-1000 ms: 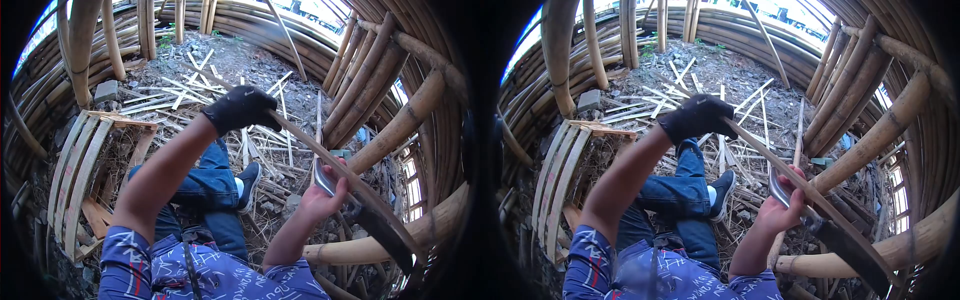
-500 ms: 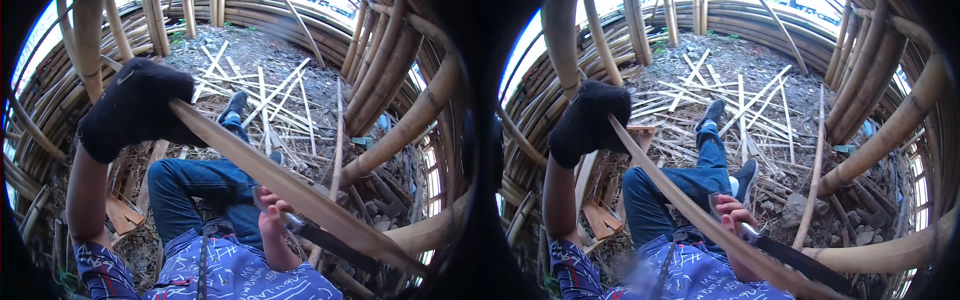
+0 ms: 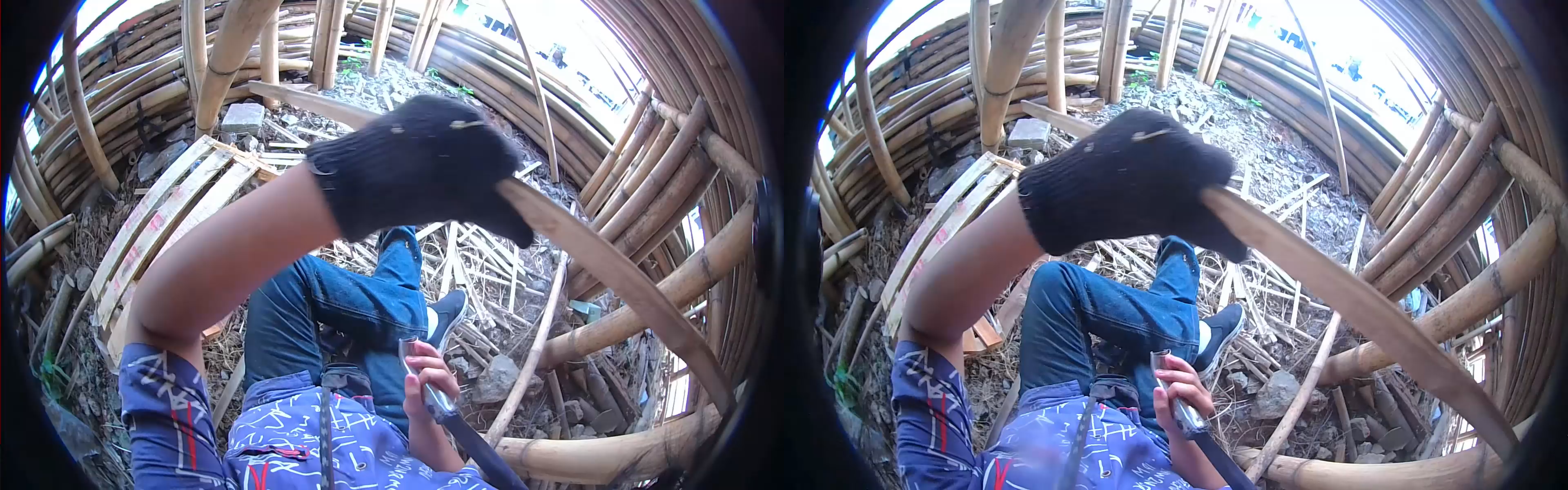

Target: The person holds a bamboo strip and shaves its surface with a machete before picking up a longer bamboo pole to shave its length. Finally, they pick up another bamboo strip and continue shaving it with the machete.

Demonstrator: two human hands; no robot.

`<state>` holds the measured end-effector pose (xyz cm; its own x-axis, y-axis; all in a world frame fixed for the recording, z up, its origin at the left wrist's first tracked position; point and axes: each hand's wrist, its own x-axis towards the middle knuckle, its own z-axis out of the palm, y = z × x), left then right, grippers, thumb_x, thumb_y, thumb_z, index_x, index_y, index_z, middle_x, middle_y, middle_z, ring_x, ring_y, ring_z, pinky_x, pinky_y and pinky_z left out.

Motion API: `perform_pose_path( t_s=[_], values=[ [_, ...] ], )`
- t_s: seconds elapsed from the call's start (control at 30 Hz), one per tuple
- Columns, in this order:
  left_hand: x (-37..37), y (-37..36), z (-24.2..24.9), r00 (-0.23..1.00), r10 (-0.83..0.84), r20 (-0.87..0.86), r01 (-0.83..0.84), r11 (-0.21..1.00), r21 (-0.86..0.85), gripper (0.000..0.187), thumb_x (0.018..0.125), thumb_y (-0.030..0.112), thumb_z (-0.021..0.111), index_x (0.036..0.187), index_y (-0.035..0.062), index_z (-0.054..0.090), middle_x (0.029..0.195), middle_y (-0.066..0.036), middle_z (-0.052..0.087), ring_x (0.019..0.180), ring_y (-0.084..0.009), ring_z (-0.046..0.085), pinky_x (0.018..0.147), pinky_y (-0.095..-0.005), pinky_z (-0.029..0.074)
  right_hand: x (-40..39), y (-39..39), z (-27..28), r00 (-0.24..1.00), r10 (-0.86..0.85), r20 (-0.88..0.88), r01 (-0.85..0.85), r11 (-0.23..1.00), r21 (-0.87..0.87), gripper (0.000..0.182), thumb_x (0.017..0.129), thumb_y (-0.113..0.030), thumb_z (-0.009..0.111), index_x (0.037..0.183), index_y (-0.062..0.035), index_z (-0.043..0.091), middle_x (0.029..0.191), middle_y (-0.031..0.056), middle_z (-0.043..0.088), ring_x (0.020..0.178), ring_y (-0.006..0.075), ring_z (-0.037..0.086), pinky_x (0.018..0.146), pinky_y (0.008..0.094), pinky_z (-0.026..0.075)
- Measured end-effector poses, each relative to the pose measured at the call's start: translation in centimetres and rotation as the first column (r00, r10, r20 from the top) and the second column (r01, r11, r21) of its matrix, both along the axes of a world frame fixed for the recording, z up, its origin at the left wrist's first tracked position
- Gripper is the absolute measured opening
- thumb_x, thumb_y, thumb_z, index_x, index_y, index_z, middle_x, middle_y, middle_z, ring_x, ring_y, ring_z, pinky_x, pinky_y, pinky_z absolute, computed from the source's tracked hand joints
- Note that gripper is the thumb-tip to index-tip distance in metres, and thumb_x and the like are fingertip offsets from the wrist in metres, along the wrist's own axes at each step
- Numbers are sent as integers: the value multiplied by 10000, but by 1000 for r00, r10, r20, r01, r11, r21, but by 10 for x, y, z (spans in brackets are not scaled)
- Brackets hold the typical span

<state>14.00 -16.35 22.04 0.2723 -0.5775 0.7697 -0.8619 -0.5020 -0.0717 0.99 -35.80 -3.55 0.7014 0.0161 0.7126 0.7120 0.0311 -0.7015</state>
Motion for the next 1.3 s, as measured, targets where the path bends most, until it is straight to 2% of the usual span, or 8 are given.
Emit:
perform_pose_path(
  t_s=[0.4, 0.57, 0.6, 0.77, 0.97, 1.07, 1.17, 1.3],
  values=[
    [-47, 145, -35, 833, 551, -43, -523, 811, 264, 403, 667, 415, 803, 730, 67, 611, 599, -115, 580, 588, -304, 630, 569, -387, 485, 3, 14, -12, 996, 63, -68, -64, 998, -1, 141, 747, -4, 682, 708, -26, 548, 875, 141, 689, 1038, 342, 631, 953, 448, 476],
    [-91, 180, -61, 568, 818, -91, -759, 563, 326, 366, 697, 392, 786, 725, 67, 619, 614, -131, 584, 622, -327, 626, 574, -399, 477, 5, 28, -2, 976, 199, -92, -195, 979, 52, 131, 736, 14, 684, 724, -21, 559, 877, 144, 688, 1031, 340, 633, 949, 466, 475],
    [-102, 188, -74, 610, 782, -128, -734, 618, 282, 348, 712, 377, 779, 719, 68, 620, 613, -140, 578, 619, -335, 614, 574, -408, 470, 3, 32, 1, 965, 234, -119, -225, 971, 87, 129, 738, 16, 685, 726, -21, 562, 875, 145, 688, 1027, 339, 633, 949, 470, 473],
    [-164, 180, -131, 257, 850, -460, -711, 489, 505, 322, 809, 372, 691, 838, 59, 624, 733, -172, 610, 730, -367, 617, 639, -453, 471, -6, 46, -7, 866, 424, -267, -372, 901, 224, 117, 752, 50, 667, 730, -20, 576, 870, 143, 691, 1028, 316, 633, 938, 448, 481],
    [-197, 147, -220, 22, 677, -735, -621, 586, 521, 370, 823, 357, 684, 946, 19, 596, 750, -199, 633, 744, -386, 636, 664, -456, 498, -5, 44, -9, 755, 390, -526, -335, 920, 201, 144, 738, 31, 588, 610, -1, 532, 789, 151, 671, 938, 307, 645, 864, 421, 503],
    [-193, 136, -247, 236, 658, -715, -719, 614, 327, 434, 729, 176, 736, 1096, 12, 571, 1012, -203, 616, 959, -372, 594, 819, -433, 471, 0, 39, -13, 723, 377, -579, -266, 925, 270, 78, 723, 65, 551, 663, 14, 540, 760, 157, 656, 916, 314, 650, 856, 432, 505],
    [-177, 124, -222, 315, 753, -578, -771, 558, 308, 476, 724, 153, 731, 1144, 20, 553, 1055, -191, 601, 997, -378, 573, 865, -434, 455, 5, 34, -25, 702, 397, -591, -215, 910, 355, 90, 753, 73, 566, 685, 13, 567, 783, 147, 668, 897, 285, 658, 858, 419, 504],
    [-154, 100, -207, 460, 592, -662, -741, 667, 80, 440, 678, 66, 768, 1075, 17, 584, 1060, -158, 614, 1024, -326, 588, 902, -381, 456, 10, 27, -37, 627, 431, -648, -143, 882, 449, 35, 791, 23, 570, 760, 25, 553, 765, 161, 665, 868, 302, 660, 856, 425, 497]
  ],
)
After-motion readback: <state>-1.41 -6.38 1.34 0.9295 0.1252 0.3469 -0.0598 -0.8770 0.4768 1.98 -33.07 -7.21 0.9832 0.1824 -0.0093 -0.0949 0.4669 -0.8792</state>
